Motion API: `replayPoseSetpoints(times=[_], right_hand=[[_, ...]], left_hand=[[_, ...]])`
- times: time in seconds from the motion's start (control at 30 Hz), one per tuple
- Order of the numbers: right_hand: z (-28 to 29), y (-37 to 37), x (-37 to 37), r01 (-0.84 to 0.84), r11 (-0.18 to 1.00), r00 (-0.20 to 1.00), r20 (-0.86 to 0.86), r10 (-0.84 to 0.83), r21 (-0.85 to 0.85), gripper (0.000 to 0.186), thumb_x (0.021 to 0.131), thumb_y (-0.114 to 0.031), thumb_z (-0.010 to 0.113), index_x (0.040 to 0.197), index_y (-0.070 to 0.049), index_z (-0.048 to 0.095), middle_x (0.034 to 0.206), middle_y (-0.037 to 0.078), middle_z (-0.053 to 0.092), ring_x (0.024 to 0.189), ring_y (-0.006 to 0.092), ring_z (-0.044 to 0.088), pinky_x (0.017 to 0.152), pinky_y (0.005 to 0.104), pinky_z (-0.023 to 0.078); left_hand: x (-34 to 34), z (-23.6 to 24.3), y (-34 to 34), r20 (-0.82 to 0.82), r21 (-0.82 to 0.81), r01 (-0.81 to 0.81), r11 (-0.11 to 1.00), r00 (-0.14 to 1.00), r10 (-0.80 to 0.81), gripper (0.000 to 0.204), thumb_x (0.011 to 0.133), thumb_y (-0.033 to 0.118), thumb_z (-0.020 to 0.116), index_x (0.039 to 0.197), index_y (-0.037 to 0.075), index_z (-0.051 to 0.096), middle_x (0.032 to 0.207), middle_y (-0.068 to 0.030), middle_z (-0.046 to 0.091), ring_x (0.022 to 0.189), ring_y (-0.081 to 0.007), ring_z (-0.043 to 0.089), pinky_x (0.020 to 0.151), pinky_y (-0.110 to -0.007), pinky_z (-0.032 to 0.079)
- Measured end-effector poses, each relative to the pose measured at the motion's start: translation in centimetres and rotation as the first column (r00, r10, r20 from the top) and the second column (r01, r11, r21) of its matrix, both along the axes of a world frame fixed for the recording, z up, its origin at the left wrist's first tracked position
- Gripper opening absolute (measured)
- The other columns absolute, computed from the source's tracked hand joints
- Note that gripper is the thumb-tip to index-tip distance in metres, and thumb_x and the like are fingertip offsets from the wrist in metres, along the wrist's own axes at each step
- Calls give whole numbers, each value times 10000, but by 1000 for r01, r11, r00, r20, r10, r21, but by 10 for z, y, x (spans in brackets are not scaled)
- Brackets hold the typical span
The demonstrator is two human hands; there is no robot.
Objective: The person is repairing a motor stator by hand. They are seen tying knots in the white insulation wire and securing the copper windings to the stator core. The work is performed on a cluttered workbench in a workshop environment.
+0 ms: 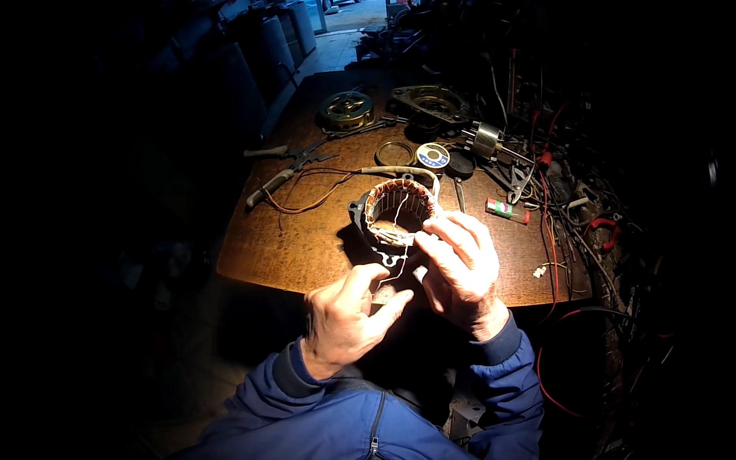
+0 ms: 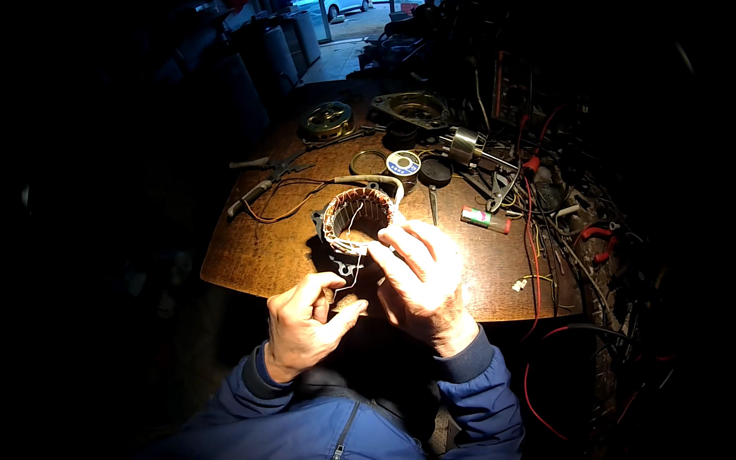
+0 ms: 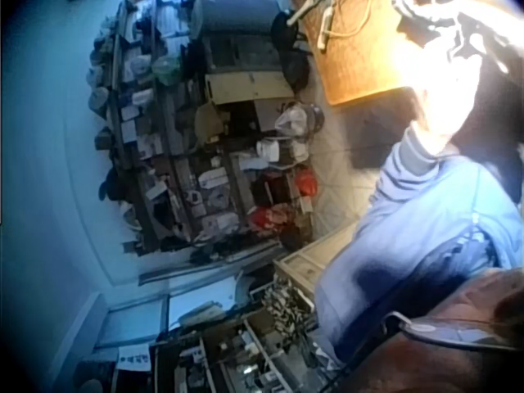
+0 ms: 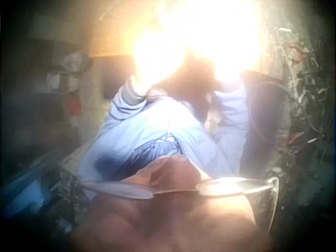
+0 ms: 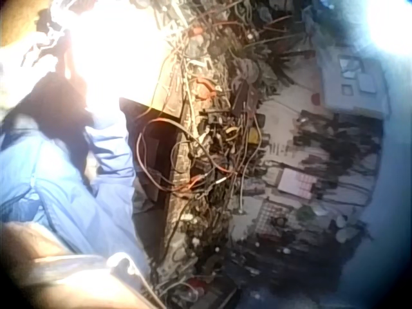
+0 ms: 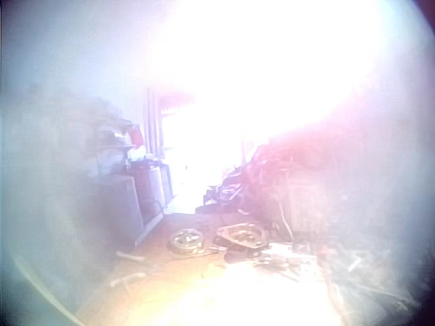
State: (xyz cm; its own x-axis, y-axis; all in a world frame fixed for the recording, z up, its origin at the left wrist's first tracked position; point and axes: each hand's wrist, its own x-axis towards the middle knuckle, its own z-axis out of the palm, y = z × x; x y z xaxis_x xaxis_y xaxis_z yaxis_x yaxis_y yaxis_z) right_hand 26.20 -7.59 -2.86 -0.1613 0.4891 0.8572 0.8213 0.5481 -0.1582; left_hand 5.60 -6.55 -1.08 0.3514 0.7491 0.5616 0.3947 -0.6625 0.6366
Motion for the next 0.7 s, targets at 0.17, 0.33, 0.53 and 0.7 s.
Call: replayPoseSetpoints(times=[0.17,0.33,0.53,0.7], right_hand=[[0,2,1,-14,999,1000,-8,14,40,531,613,-54,734,1144,-32,730,1170,143,704,1072,380,672,911,504,577],[3,-1,0,-29,999,999,-18,28,-16,475,686,-52,781,1157,-16,727,1183,180,708,1113,410,666,980,501,556],[3,3,1,-1,998,1000,-8,1,58,504,613,-64,727,1116,-26,733,1140,138,712,1036,367,685,887,488,593],[0,5,0,-13,997,1000,-18,15,74,498,611,-68,730,1108,-25,732,1137,138,714,1034,363,687,884,490,593]], left_hand=[[-1,-2,3,-202,207,17,978,979,25,153,798,129,901,866,85,771,692,-31,596,571,-196,565,522,-320,470],[1,8,2,-34,268,47,962,999,-40,145,861,90,849,974,38,774,1082,-137,673,827,-236,654,739,-334,562],[-7,30,37,401,-272,507,818,832,-383,187,1071,132,622,1103,-19,727,1149,-141,737,875,-117,697,735,-248,555],[-6,38,58,550,-375,658,653,725,-414,295,1141,230,512,1053,-11,658,1084,-134,736,913,-152,722,764,-279,594]])
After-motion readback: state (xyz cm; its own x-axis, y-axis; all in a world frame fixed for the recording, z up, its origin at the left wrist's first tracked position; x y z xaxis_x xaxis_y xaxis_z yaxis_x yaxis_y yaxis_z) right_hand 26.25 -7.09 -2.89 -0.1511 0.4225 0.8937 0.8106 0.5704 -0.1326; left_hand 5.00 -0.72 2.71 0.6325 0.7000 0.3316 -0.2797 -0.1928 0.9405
